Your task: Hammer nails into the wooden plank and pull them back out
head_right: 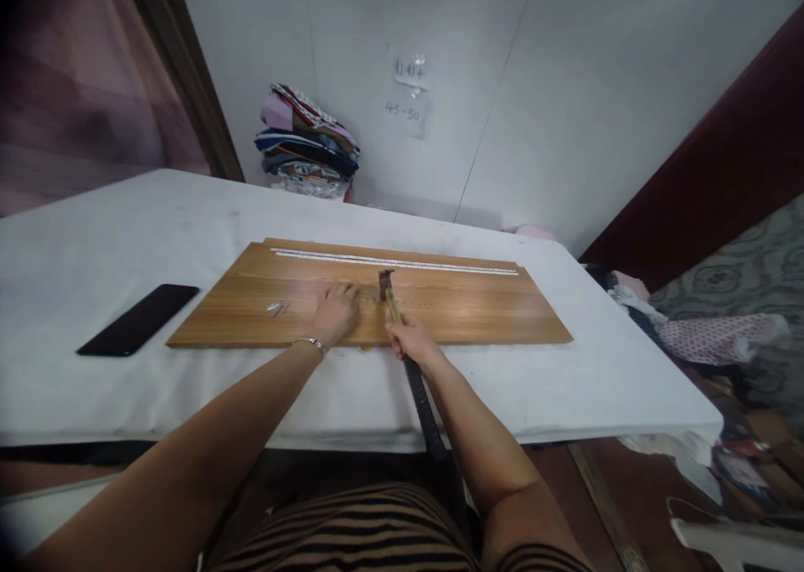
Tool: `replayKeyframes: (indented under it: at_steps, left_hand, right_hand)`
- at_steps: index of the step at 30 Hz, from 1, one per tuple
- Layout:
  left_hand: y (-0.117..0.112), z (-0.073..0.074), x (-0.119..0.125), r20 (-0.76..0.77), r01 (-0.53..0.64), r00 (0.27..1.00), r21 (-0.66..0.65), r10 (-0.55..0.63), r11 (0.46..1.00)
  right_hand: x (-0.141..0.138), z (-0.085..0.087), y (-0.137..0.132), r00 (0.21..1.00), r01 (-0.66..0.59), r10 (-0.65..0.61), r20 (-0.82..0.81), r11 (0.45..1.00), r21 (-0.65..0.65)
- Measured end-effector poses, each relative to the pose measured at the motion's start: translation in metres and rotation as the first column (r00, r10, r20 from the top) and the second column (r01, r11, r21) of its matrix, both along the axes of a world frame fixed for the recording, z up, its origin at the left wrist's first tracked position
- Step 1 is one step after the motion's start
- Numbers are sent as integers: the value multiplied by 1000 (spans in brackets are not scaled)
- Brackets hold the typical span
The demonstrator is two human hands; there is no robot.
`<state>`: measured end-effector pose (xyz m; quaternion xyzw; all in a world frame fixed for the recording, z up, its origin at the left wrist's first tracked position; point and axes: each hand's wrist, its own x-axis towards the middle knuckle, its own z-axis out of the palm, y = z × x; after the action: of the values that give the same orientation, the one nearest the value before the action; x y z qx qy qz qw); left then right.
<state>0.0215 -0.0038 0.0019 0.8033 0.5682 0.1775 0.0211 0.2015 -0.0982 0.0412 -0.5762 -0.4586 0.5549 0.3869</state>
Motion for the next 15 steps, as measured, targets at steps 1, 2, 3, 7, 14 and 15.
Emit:
replayKeyframes:
  at_steps: [1,2,3,7,14,15]
  left_hand:
    - [0,0,0,1,0,1000,1,0,1000]
    - [0,0,0,1,0,1000,2,0,1000]
    - [0,0,0,1,-2,1000,1,2,1000]
    - [1,-1,1,8,-5,1000,-4,5,1000]
    - [0,1,1,27,-6,1000,-15,6,1000]
    - [0,1,1,28,-4,1000,-15,5,1000]
  right_hand:
    - [0,0,0,1000,3,-3,-2,1000,0]
    - [0,-1,0,1000,6,-6,-6,1000,-1]
    - [0,-1,0,1000,10,-10,-11,1000,-2]
    - [-1,-3,0,999,20,-20,-30,1000,-3]
    - [0,-4,1,998,40,-41,-50,999,-16]
    - [1,-4,1,998,42,-43,-51,999,-21]
